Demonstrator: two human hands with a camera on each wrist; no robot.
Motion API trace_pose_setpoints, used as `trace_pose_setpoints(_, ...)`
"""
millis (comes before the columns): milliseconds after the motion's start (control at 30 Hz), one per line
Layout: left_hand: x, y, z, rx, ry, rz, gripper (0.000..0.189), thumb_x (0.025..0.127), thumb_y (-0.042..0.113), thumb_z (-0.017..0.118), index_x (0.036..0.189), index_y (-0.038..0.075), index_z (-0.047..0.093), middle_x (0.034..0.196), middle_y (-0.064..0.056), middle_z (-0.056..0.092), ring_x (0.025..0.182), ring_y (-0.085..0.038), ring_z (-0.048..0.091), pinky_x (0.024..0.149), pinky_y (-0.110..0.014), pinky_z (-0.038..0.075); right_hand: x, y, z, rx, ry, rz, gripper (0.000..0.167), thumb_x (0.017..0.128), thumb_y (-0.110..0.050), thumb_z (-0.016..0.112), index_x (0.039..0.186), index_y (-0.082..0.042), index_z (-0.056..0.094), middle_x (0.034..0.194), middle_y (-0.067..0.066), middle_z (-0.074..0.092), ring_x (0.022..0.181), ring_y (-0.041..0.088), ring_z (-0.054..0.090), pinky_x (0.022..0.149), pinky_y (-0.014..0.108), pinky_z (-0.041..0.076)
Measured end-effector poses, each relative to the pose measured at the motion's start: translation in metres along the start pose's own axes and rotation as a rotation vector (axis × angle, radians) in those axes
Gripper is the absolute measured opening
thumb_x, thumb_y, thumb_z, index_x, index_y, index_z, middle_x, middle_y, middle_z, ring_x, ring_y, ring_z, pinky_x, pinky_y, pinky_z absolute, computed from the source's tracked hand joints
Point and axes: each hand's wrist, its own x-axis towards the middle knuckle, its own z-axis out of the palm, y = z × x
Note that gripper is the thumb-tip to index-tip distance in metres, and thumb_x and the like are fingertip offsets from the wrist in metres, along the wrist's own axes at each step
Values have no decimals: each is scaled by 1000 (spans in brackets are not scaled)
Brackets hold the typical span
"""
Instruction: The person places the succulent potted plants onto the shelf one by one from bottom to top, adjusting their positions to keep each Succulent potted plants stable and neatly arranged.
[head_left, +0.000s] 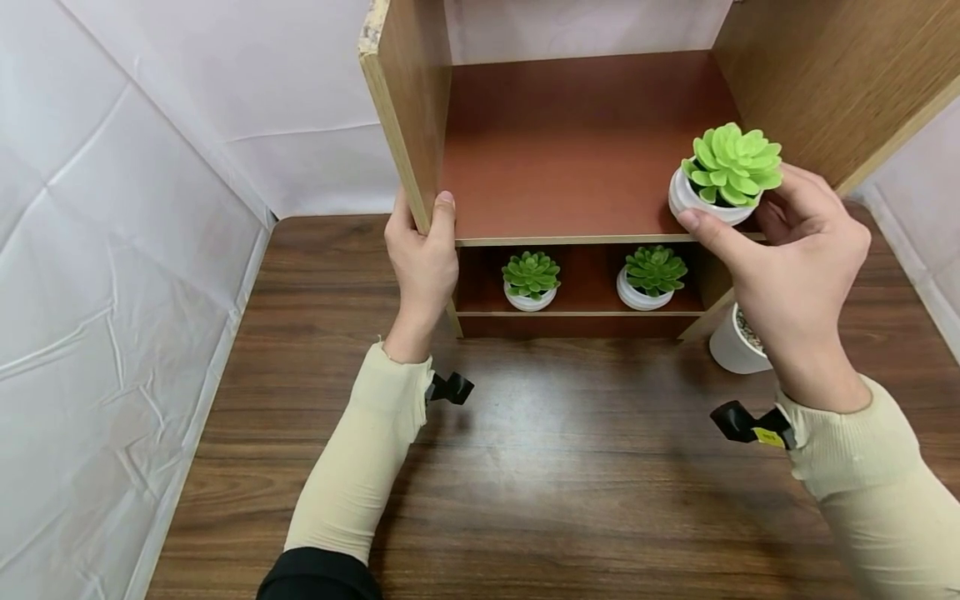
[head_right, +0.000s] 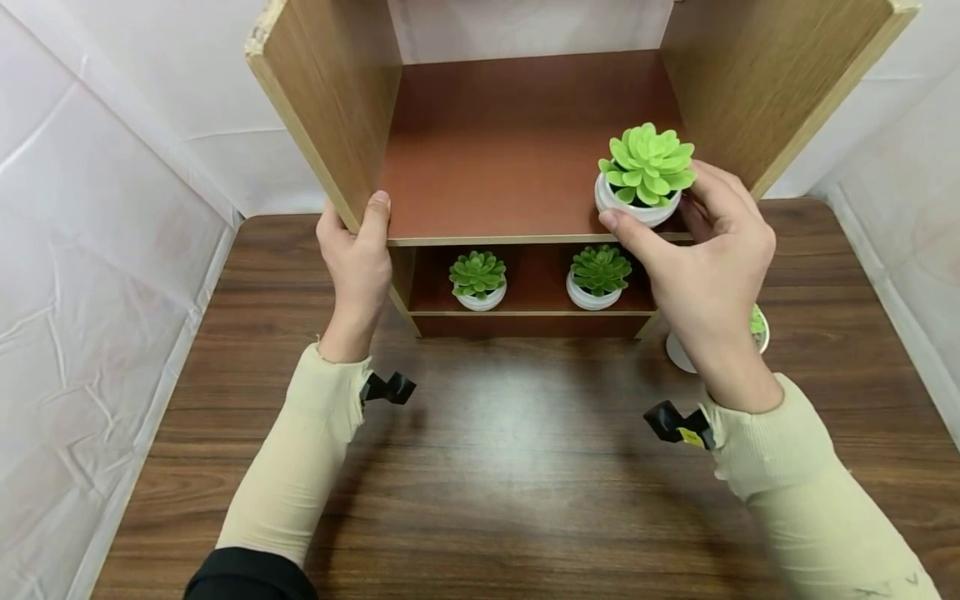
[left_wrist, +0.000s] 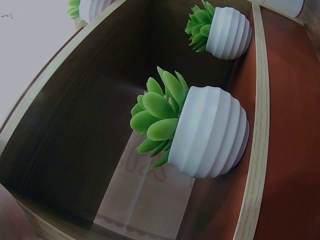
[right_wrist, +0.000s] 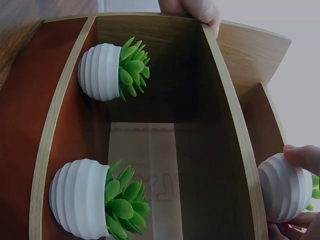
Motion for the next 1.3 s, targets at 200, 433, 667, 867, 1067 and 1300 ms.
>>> trace_pose_setpoints(200, 0, 0, 0, 2, 7, -3, 6, 94, 2, 56, 89, 0, 58, 62, -4, 43, 55, -15, 41, 55, -27, 35, 2, 1, 1, -105, -7, 22, 45, 68, 8, 85, 110, -1, 74, 109, 15, 65, 105, 24, 58, 93, 28, 48)
trace_pose_setpoints(433, 0, 0, 1, -7, 7, 2, 5, 94, 1, 57, 91, -2, 59, 63, -1, 43, 57, -16, 41, 57, -28, 37, 5, 4, -2, -178, -22, 52, 46, 68, 4, 87, 112, -4, 74, 110, 12, 63, 104, 21, 62, 91, 26, 48)
trace_pose_setpoints(667, -1, -1, 2, -24, -1, -1, 6, 95, 2, 56, 90, 0, 59, 61, -3, 42, 54, -17, 39, 53, -28, 35, 10, 12, -8, -239, -39, 68, 49, 67, 0, 89, 113, -7, 74, 111, 10, 65, 103, 18, 64, 89, 25, 49)
trace_pose_setpoints(867, -1, -2, 1, -23, 5, -4, 6, 95, 1, 56, 91, -2, 58, 59, -3, 40, 52, -16, 38, 51, -27, 33, 12, 15, -8, -253, -51, 71, 52, 66, 0, 90, 114, -8, 74, 112, 9, 65, 101, 16, 66, 89, 24, 49)
trace_pose_setpoints(1067, -1, -2, 0, -17, -1, 5, 6, 95, 2, 56, 91, -2, 58, 59, -4, 41, 51, -15, 37, 50, -27, 33, 12, 11, -7, -264, -50, 111, 50, 66, 0, 89, 114, -6, 73, 110, 7, 66, 99, 13, 67, 87, 23, 50)
trace_pose_setpoints(1300, -1, -3, -1, -11, -8, 20, 6, 95, 3, 56, 91, 0, 58, 59, -6, 41, 47, -14, 34, 47, -26, 30, 11, 5, -6, -285, -60, 143, 50, 68, -1, 89, 115, -4, 72, 110, 5, 65, 98, 11, 67, 86, 21, 50)
